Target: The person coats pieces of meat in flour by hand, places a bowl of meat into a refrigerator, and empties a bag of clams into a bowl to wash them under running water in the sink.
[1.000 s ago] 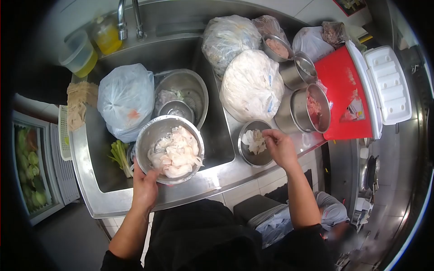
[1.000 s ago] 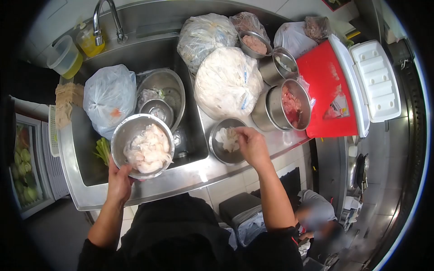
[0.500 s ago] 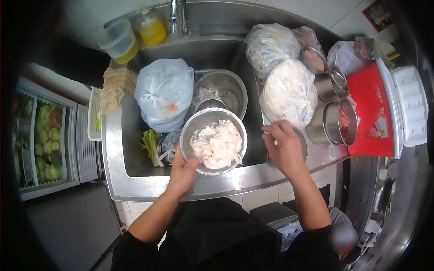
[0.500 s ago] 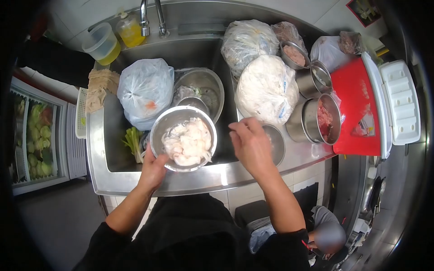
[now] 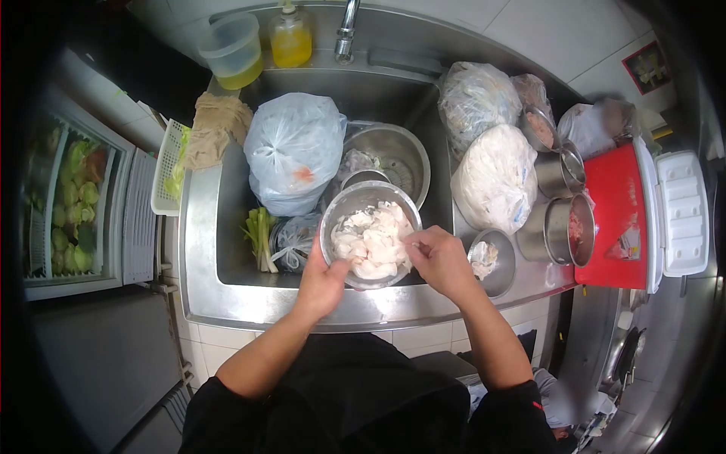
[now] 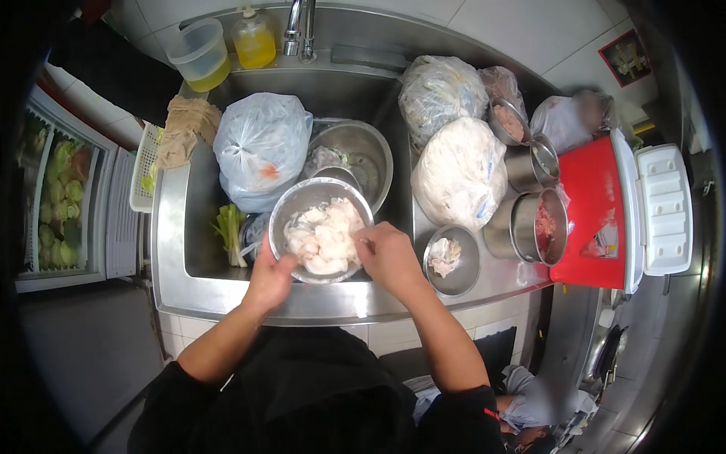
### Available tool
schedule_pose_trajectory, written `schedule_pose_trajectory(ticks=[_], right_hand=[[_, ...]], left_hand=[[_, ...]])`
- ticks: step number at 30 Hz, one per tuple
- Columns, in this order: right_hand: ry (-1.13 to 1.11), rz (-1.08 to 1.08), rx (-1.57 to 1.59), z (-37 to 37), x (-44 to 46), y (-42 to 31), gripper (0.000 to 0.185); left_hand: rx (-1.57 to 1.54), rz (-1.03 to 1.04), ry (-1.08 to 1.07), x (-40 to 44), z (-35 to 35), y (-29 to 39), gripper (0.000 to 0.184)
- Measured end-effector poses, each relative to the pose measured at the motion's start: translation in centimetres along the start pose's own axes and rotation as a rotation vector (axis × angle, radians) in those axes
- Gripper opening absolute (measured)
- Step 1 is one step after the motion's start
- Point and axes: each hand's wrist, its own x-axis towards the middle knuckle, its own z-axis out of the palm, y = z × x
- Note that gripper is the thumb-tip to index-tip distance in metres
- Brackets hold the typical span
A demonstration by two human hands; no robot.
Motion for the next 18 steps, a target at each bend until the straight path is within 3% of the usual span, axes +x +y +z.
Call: schedule_pose_trajectory(ticks=[5,9,13,18], right_hand=[[-0.04,0.307,0.538,-0.5,-0.2,0.1,0.009],[-0.009,0.312,0.784,-2.7,0.0,-1.5,0.013],[0.139,0.255,0.772,-6.2,-1.2,-2.0,0.012],[0.363,0.256,0.66,-11.1,-4.6,0.0,0.013]], left_hand=[[-0.071,-0.05,0.017,0.3,-0.9,-0.4,0.07],[-0.023,-0.06,0.012,1.0,-1.8,-2.1,0.067],[-0.204,-0.183,0.027,0.3,-0.5,0.2,0.069],[-0.17,-0.177,0.076,0.1,0.0,0.8,0.066]])
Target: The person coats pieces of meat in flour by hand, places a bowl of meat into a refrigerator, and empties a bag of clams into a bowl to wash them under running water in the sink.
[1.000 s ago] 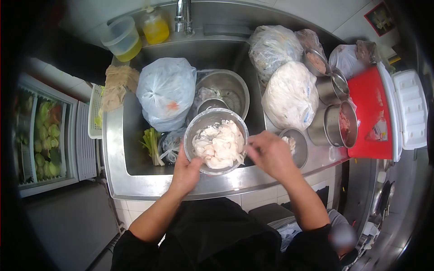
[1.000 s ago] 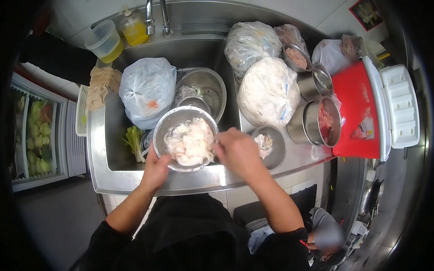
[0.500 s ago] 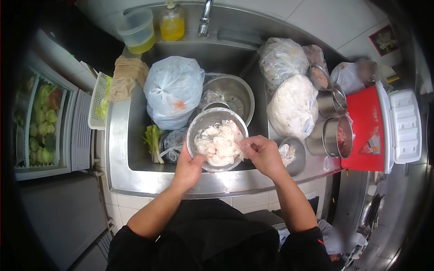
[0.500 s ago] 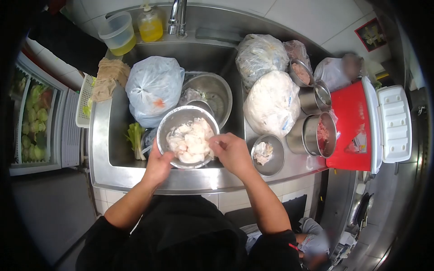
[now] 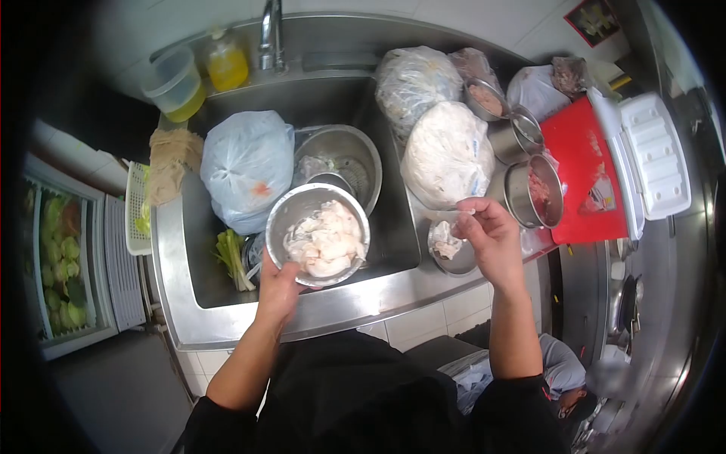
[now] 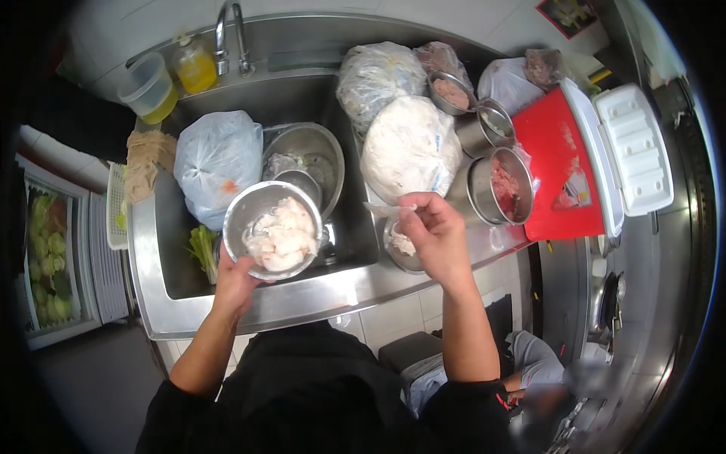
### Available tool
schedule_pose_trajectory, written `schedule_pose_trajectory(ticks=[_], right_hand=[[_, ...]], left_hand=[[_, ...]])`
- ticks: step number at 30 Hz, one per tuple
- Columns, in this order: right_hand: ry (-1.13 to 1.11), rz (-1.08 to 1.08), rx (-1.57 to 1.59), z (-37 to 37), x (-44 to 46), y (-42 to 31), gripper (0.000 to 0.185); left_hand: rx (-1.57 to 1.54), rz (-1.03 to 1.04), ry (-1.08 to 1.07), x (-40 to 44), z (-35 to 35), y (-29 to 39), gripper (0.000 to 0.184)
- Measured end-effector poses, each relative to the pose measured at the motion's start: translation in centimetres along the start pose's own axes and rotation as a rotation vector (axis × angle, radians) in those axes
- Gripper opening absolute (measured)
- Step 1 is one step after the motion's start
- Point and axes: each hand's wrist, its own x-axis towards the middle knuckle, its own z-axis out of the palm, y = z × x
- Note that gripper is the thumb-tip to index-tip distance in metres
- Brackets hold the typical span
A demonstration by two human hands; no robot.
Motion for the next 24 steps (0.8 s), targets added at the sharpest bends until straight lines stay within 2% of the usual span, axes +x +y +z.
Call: schedule_pose_trajectory(ticks=[3,7,11,12,15,16,19,23,24], right_hand=[[0.044,0.028,-0.073,-2.6,-0.3,1.7,0.014],[0.041,0.018,-0.408,-4.5,0.2,7.4,0.02],[-0.077,-0.019,-1.061,-4.8,0.1,10.8,0.045],[-0.092,0.073,-1.128,-4.2,0.1,11.4,0.054],[-0.196,0.202,-1.168,-3.5,1.1,11.9,0.054],[-0.215,0.205,-1.197,-3.6,1.4,11.8,0.045],[-0.207,0.292,-1.103,-4.2,2.2,11.1,0.045],[-0.063,0.124,-1.024,-5.6,1.1,11.5,0.039],[-0.092,0.095,-1.055,-5.8,0.7,11.6,0.039]], left_hand=[[0.041,0.019,0.021,0.2,0.0,0.0,0.066],[0.027,-0.007,0.016,0.3,0.1,0.0,0.065],[0.045,-0.036,0.012,0.4,1.0,0.1,0.064],[0.05,-0.033,0.011,0.4,1.6,0.3,0.063],[0.081,-0.008,-0.014,0.6,4.2,0.8,0.062],[0.102,0.004,-0.037,0.9,5.1,1.0,0.061],[0.131,0.038,-0.109,1.6,8.6,1.8,0.059],[0.134,0.101,-0.187,2.5,14.1,2.8,0.057],[0.146,0.11,-0.2,3.1,15.4,2.8,0.056]])
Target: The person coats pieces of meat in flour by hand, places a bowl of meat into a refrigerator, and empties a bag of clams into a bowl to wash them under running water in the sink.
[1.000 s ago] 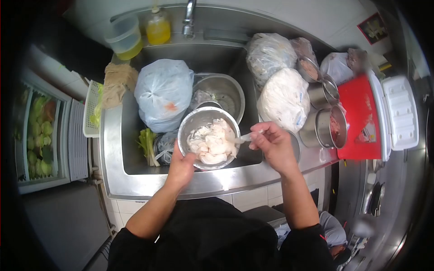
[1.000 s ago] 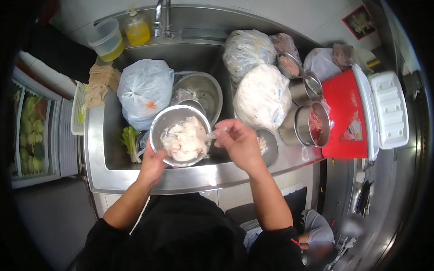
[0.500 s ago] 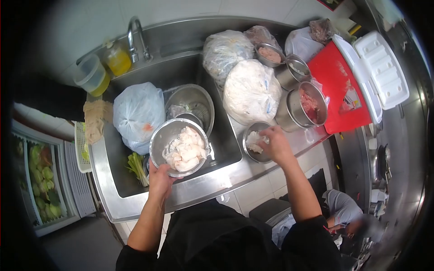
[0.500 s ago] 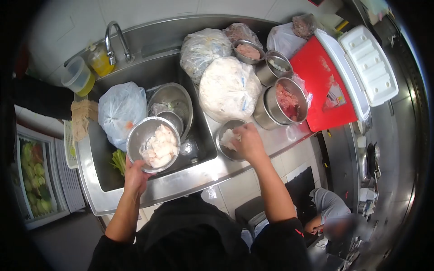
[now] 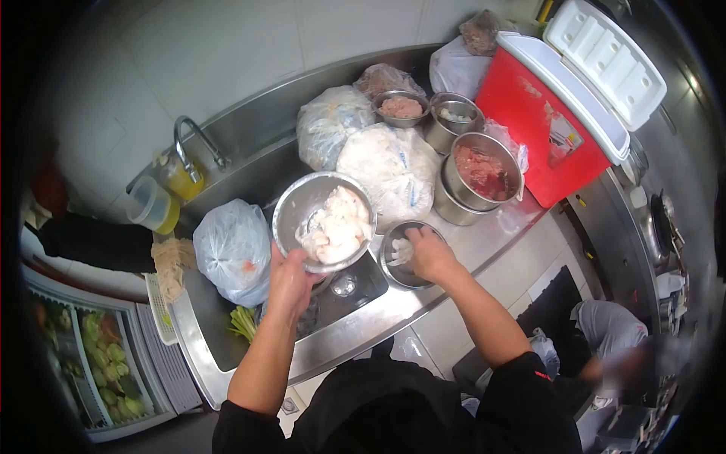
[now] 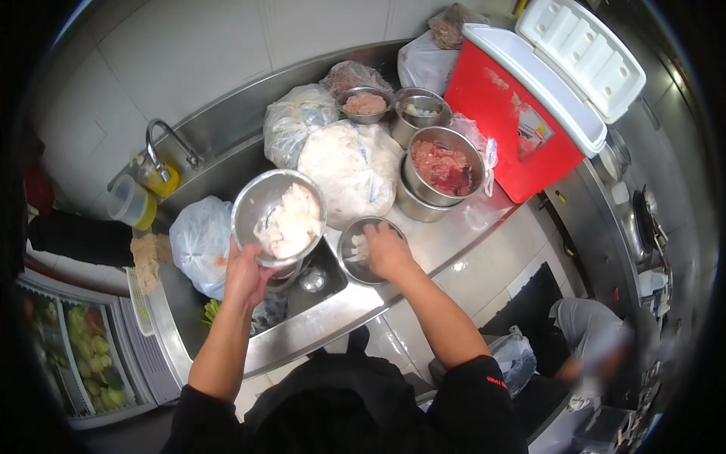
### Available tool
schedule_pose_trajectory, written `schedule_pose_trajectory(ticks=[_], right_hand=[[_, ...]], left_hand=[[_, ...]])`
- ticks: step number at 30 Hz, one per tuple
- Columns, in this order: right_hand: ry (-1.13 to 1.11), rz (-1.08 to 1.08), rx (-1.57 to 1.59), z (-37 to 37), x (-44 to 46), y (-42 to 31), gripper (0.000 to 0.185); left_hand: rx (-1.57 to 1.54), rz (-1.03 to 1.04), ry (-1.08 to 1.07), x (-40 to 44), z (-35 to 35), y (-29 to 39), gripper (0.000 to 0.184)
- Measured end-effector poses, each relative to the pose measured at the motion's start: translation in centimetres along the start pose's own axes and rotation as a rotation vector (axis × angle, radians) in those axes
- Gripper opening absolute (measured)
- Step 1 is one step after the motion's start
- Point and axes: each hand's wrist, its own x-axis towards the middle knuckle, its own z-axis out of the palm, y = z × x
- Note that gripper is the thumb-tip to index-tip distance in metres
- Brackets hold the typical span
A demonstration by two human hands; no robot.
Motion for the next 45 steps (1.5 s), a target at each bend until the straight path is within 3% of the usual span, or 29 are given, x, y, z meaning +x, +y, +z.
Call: schedule_pose_trajectory(ticks=[6,18,26,32,37,40,44,45], right_hand=[[-0.104,-0.066,-0.06,0.7,0.0,0.8,0.035],[0.25,-0.181,0.187,1.0,-2.3,1.5,0.038],[0.221,-0.163,0.241,0.0,-3.4,2.1,0.039],[0.215,-0.124,0.296,0.3,-3.2,2.5,0.038],[0.235,-0.16,0.285,1.3,-2.9,2.5,0.038],[0.243,-0.157,0.283,1.4,-3.0,2.4,0.038],[0.282,-0.156,0.283,1.5,-3.2,2.9,0.038],[0.281,-0.156,0.288,1.8,-3.5,2.8,0.037]], left_hand=[[0.047,0.008,-0.131,5.1,6.4,-0.3,0.05],[0.108,0.052,-0.104,16.6,14.8,0.6,0.047],[0.024,0.065,0.024,23.0,18.4,2.8,0.044],[0.021,0.03,-0.091,24.9,19.7,1.9,0.046],[-0.077,-0.045,-0.112,23.1,25.6,-0.2,0.052],[0.034,-0.077,-0.303,23.3,28.5,-1.0,0.059],[0.099,-0.129,-0.205,24.0,32.4,-2.8,0.05],[0.133,-0.126,-0.262,24.2,32.7,-2.8,0.049]])
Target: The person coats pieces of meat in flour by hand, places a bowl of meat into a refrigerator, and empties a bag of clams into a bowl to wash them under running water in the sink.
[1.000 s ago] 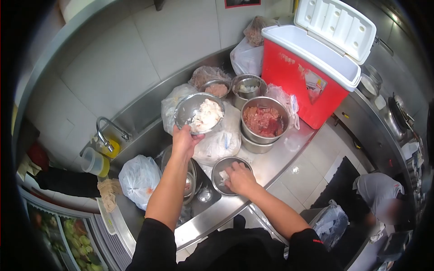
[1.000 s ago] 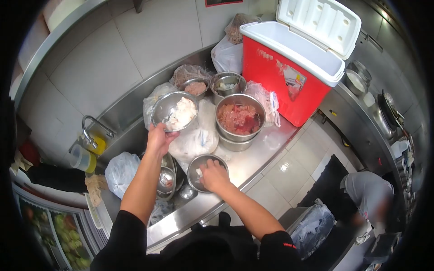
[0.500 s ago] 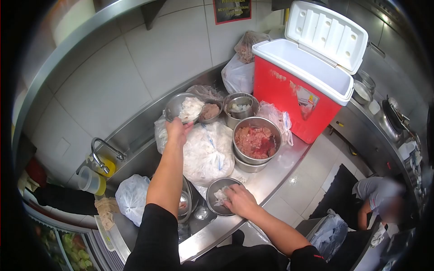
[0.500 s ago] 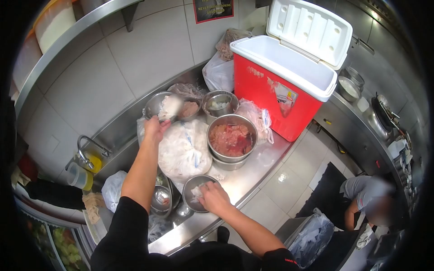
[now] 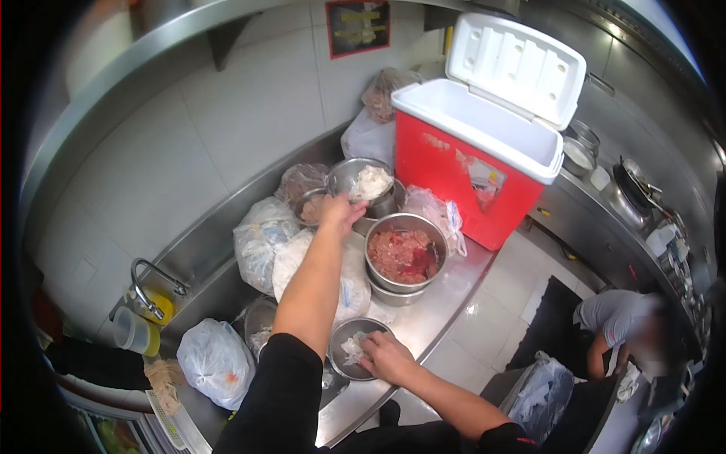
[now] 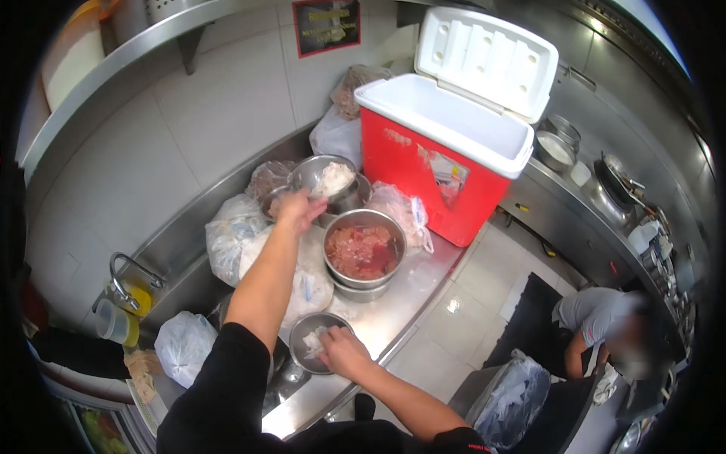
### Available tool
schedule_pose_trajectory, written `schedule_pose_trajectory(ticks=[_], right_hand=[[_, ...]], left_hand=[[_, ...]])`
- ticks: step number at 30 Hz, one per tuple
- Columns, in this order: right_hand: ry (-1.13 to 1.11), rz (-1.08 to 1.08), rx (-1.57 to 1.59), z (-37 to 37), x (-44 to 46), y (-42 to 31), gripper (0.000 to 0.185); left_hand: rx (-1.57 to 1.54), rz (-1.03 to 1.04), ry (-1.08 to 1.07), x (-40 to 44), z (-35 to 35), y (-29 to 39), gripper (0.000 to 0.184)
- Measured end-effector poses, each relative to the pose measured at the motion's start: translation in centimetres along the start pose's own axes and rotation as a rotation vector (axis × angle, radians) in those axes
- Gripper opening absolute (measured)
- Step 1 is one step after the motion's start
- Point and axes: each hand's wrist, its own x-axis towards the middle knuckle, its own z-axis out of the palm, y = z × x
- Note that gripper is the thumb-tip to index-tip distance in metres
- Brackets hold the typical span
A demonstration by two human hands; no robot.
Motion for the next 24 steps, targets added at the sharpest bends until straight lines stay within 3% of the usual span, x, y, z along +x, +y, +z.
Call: schedule_pose_trajectory(ticks=[2,4,7,8,9,11,14,15,18,21,24], right_hand=[[0.002,0.032,-0.016,0.0,-0.1,0.3,0.033],[0.035,0.016,0.039,1.2,-0.3,1.6,0.026],[0.023,0.11,0.075,-1.4,-0.2,0.1,0.036],[-0.029,0.157,0.062,-1.6,-0.3,-0.2,0.042],[-0.082,0.185,-0.002,-1.3,-0.2,-0.4,0.047],[-0.184,0.226,-0.141,-0.2,0.4,-0.8,0.057],[-0.184,0.177,-0.21,1.4,1.5,-2.5,0.048],[-0.204,0.193,-0.284,2.4,2.1,-2.6,0.062],[-0.296,0.352,-0.194,4.4,3.2,-2.6,0.062],[-0.078,0.439,-0.21,3.7,1.9,-4.2,0.051],[0.235,0.358,-0.004,1.6,-2.1,-8.5,0.044]], left_hand=[[0.074,-0.036,-0.071,0.0,-1.4,-0.6,0.046],[0.351,0.143,-0.18,-3.7,-4.3,0.0,0.045],[1.29,0.402,-0.297,-10.1,-13.0,-2.3,0.054],[1.49,0.345,-0.354,-13.1,-15.5,-3.4,0.06],[1.519,0.121,-0.402,-15.5,-17.6,-4.7,0.06],[1.471,0.465,-0.367,-18.0,-21.6,-9.2,0.066],[0.951,-0.087,-0.285,-21.8,-18.7,-7.8,0.06],[0.966,-0.126,-0.295,-22.0,-19.0,-8.6,0.056],[0.889,-0.184,-0.322,-22.7,-20.9,-12.6,0.046],[0.674,-0.114,-0.35,-24.9,-20.8,-12.9,0.047],[0.507,-0.12,-0.469,-26.9,-21.3,-12.0,0.055]])
